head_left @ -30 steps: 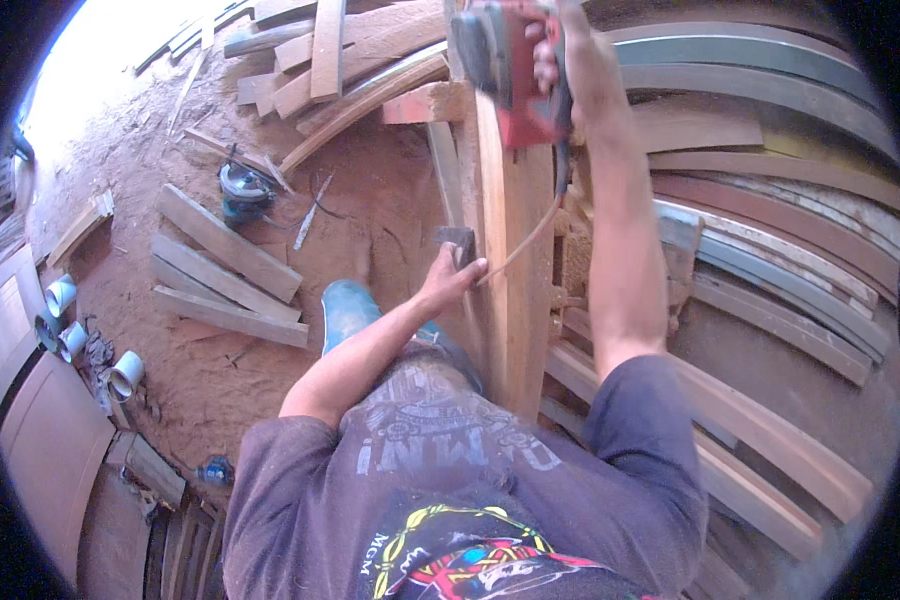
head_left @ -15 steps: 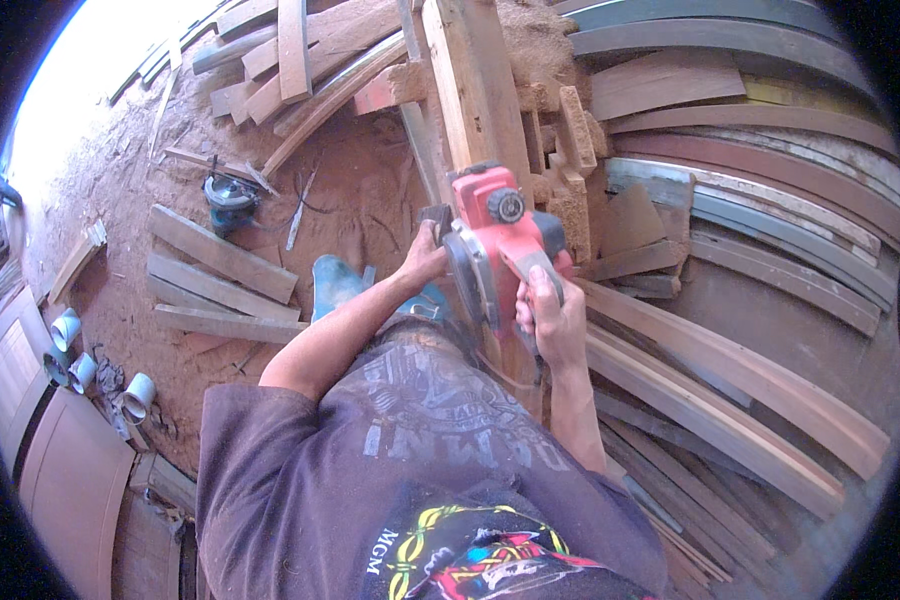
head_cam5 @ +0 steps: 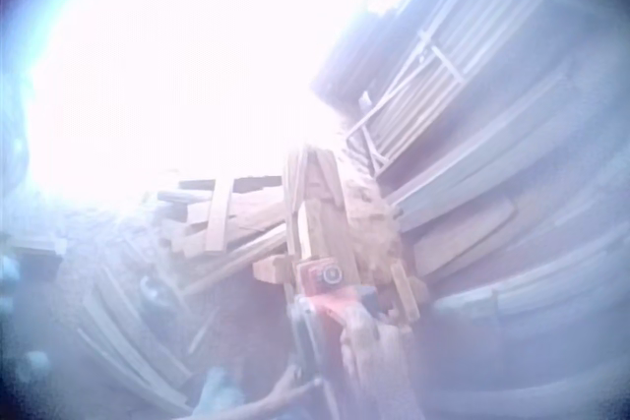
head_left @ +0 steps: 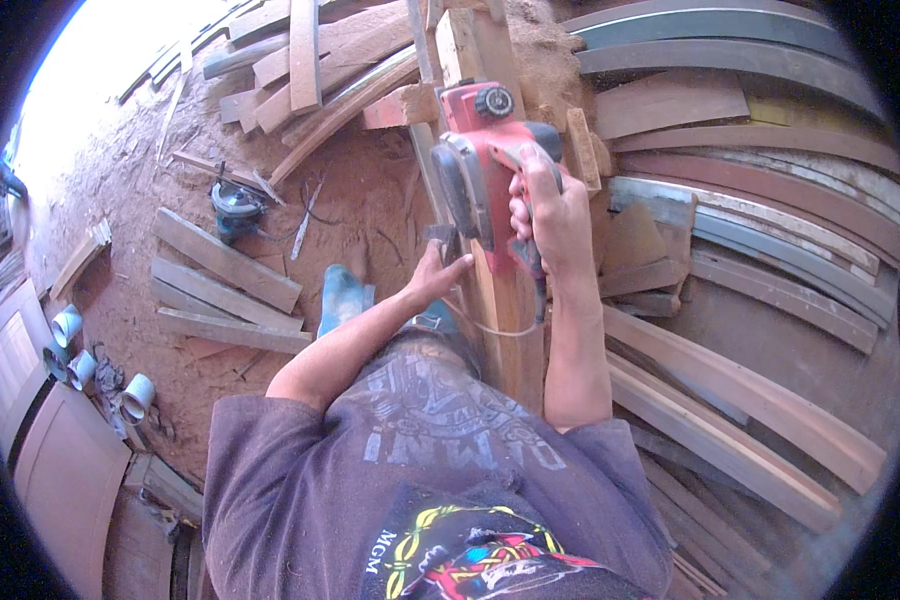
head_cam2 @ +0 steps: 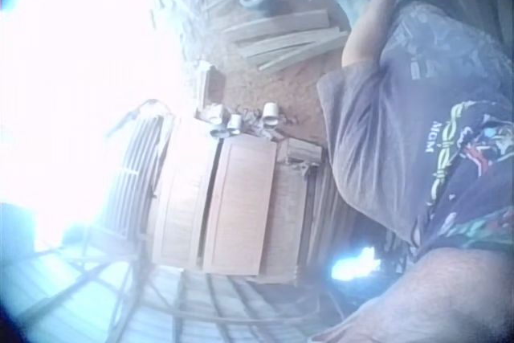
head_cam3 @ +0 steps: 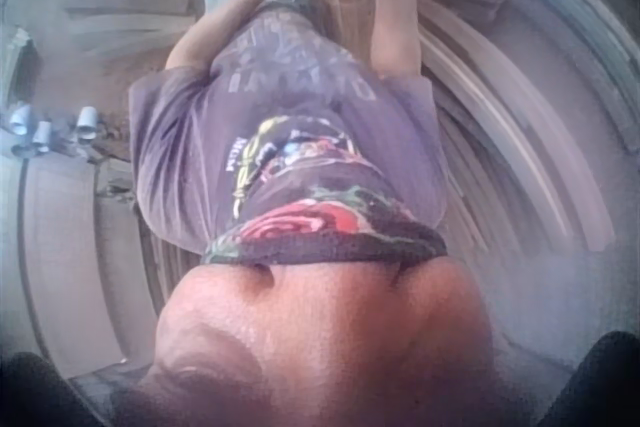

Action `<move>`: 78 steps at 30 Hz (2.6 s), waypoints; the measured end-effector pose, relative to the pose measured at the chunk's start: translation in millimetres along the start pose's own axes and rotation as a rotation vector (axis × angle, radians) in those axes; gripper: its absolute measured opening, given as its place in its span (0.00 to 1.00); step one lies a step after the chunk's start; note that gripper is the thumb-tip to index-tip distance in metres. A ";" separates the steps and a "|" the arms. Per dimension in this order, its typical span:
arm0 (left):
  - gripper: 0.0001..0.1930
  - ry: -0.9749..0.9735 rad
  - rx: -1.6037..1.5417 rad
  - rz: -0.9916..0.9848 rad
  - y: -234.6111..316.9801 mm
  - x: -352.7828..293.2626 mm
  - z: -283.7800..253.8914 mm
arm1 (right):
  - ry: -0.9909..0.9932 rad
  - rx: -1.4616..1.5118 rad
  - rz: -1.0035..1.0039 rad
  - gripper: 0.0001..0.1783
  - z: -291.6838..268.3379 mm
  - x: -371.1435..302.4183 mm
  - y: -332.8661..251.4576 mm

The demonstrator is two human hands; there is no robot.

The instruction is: The person sands a wooden plank using a handheld electric sander. They repeatedly flip the plank and move the sander along its length to smooth the surface. The person also uses a metal square to check the plank's edges and corners during the process.

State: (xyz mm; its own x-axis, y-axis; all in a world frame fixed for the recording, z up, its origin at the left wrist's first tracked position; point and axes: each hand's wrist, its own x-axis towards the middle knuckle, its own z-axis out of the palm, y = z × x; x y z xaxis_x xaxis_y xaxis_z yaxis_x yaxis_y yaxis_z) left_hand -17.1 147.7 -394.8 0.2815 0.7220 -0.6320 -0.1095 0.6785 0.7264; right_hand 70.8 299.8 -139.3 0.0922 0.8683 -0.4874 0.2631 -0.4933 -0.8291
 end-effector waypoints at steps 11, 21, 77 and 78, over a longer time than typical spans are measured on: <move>0.41 -0.011 0.105 -0.016 -15.0 9.2 -3.2 | -0.025 0.026 -0.114 0.29 36.3 100.8 -58.8; 0.35 0.049 0.028 0.053 -25.6 9.6 3.7 | -0.102 0.034 -0.350 0.33 67.9 185.0 -119.2; 0.16 0.531 -0.655 0.136 -82.2 -251.7 -88.3 | 0.500 -0.577 -0.455 0.35 -134.4 -372.7 291.5; 0.17 0.536 -0.614 0.199 -77.7 -253.2 -92.2 | 0.420 -0.634 -0.493 0.37 -118.7 -359.5 296.2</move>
State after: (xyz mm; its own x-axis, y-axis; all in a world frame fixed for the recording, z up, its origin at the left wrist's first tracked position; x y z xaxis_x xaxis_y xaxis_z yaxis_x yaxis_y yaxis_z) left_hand -167.7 -75.4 -316.2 -0.2721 0.6974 -0.6630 -0.6528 0.3724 0.6597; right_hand 229.5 -152.3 -177.2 0.1396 0.9821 0.1261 0.8336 -0.0478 -0.5503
